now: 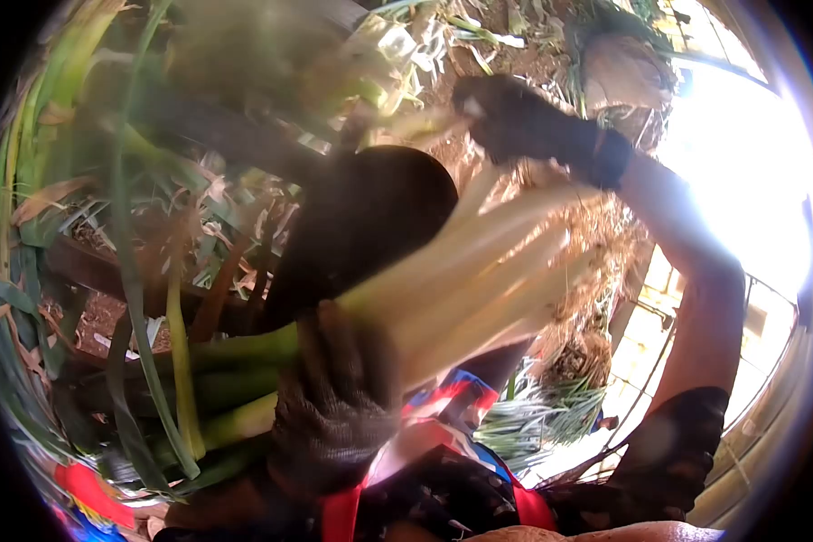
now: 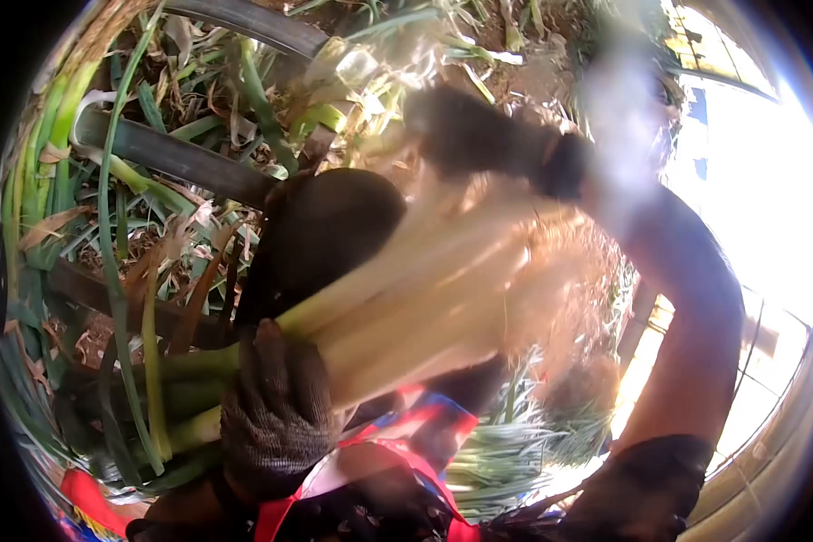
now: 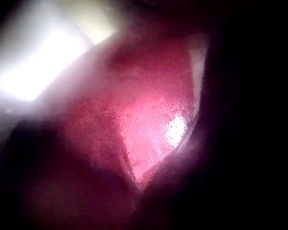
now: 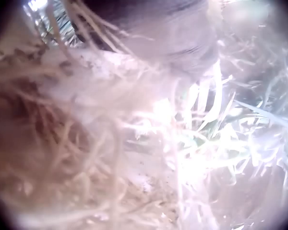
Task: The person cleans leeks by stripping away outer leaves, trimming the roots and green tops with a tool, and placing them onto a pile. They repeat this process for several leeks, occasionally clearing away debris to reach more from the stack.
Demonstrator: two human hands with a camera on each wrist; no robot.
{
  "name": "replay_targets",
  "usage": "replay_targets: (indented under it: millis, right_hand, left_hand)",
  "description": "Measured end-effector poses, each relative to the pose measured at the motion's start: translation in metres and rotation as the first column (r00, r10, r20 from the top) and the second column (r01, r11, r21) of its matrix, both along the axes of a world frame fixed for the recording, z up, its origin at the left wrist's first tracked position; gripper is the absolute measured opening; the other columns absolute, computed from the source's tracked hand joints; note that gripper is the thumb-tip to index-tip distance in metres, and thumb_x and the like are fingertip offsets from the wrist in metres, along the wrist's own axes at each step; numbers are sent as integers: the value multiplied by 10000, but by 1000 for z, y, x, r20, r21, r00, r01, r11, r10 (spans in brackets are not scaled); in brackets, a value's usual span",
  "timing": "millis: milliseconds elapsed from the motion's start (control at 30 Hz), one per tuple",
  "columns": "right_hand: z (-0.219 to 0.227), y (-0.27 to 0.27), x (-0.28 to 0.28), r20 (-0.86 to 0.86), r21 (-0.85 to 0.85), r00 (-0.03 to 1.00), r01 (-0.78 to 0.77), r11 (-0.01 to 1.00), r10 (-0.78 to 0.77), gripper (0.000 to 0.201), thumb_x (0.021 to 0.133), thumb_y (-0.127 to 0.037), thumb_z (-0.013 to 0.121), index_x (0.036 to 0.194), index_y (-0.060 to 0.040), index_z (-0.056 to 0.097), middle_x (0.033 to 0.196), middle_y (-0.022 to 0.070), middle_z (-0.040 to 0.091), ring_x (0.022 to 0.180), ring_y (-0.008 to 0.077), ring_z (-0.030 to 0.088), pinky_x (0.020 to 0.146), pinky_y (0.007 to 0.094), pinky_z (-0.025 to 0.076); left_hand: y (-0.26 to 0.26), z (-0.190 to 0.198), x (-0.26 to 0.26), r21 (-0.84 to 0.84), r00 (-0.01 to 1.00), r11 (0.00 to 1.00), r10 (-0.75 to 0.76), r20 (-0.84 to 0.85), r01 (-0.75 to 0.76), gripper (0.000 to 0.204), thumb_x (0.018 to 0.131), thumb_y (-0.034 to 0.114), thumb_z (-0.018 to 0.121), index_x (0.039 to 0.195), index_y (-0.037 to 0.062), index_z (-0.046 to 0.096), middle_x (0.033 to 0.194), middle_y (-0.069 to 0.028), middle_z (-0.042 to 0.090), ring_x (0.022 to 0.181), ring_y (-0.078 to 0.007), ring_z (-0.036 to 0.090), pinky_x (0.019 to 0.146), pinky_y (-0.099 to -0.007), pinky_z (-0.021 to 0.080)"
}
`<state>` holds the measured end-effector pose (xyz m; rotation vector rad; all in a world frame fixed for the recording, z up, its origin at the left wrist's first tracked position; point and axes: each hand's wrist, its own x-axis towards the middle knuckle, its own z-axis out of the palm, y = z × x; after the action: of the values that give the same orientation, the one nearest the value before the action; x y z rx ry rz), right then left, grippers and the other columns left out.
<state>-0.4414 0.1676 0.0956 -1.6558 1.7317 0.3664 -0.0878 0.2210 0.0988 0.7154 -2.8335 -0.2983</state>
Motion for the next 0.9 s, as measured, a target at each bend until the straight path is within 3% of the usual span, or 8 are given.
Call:
replay_targets:
  millis: [133, 200, 300, 433, 567, 700, 800, 900]
  right_hand:
    - [33, -33, -16, -64, -8, 987, 146, 989, -146, 300, 803, -56, 546, 1095, 12, 542, 925, 187, 627, 796, 268, 656, 672, 387, 542]
    - [47, -17, -25, -141, -35, 974, 175, 984, -178, 305, 805, -61, 547, 1101, 14, 540, 933, 189, 625, 805, 270, 653, 681, 388, 539]
    - [77, 15, -51, -248, -139, 924, 263, 955, -291, 314, 807, -69, 549, 1109, 17, 538, 946, 192, 621, 819, 274, 649, 693, 391, 535]
    - [97, 90, -105, -361, -350, 761, 425, 835, -539, 326, 810, -80, 552, 1120, 21, 535, 963, 197, 617, 838, 278, 643, 709, 394, 530]
    - [84, 147, -124, -312, -519, 643, 501, 692, -700, 338, 813, -91, 554, 1130, 24, 531, 980, 202, 612, 857, 282, 638, 725, 398, 524]
    - [65, 155, -137, -252, -610, 598, 512, 604, -761, 351, 816, -102, 557, 1141, 28, 528, 997, 206, 608, 875, 287, 632, 742, 401, 519]
    - [55, 172, -133, -215, -656, 572, 516, 551, -792, 360, 819, -110, 559, 1149, 31, 525, 1010, 210, 604, 889, 290, 628, 754, 404, 515]
    - [44, 177, -140, -193, -682, 560, 514, 521, -805, 370, 821, -118, 560, 1157, 34, 523, 1023, 213, 601, 903, 293, 623, 766, 406, 511]
  left_hand:
    - [-1, 5, -2, 124, 998, 992, 43, -37, -39, 393, 895, 341, 553, 1100, 6, 528, 1191, -277, 542, 987, -393, 619, 655, -422, 492]
    - [8, 0, 3, 109, 999, 993, 45, -11, -44, 652, 810, 493, 668, 1185, 2, 457, 1252, -258, 502, 1044, -393, 587, 743, -451, 477]
    - [10, 0, 5, 32, 999, 999, 20, 34, -21, 645, 798, 478, 686, 1175, 4, 464, 1243, -254, 496, 1053, -394, 580, 738, -444, 473]
    - [5, -1, -2, 76, 992, 993, 93, -81, -87, 609, 907, 571, 486, 1147, 11, 489, 1187, -260, 554, 982, -395, 629, 646, -419, 498]
    - [11, -1, -8, 35, 988, 993, 115, -103, -112, 588, 890, 529, 543, 1159, 10, 481, 1190, -260, 553, 1004, -394, 618, 683, -425, 489]
    - [12, 9, 1, 124, 995, 991, 37, 88, -48, 710, 723, 340, 711, 1265, -12, 416, 1263, -265, 469, 1152, -419, 515, 810, -474, 431]
    - [7, 9, 3, 233, 998, 972, 28, 54, -40, 772, 688, 341, 715, 1291, -19, 394, 1300, -273, 446, 1178, -425, 494, 835, -491, 418]
    - [10, 8, 0, 196, 993, 979, 28, 118, -51, 798, 665, 352, 725, 1288, -22, 394, 1323, -272, 427, 1189, -431, 479, 847, -512, 408]
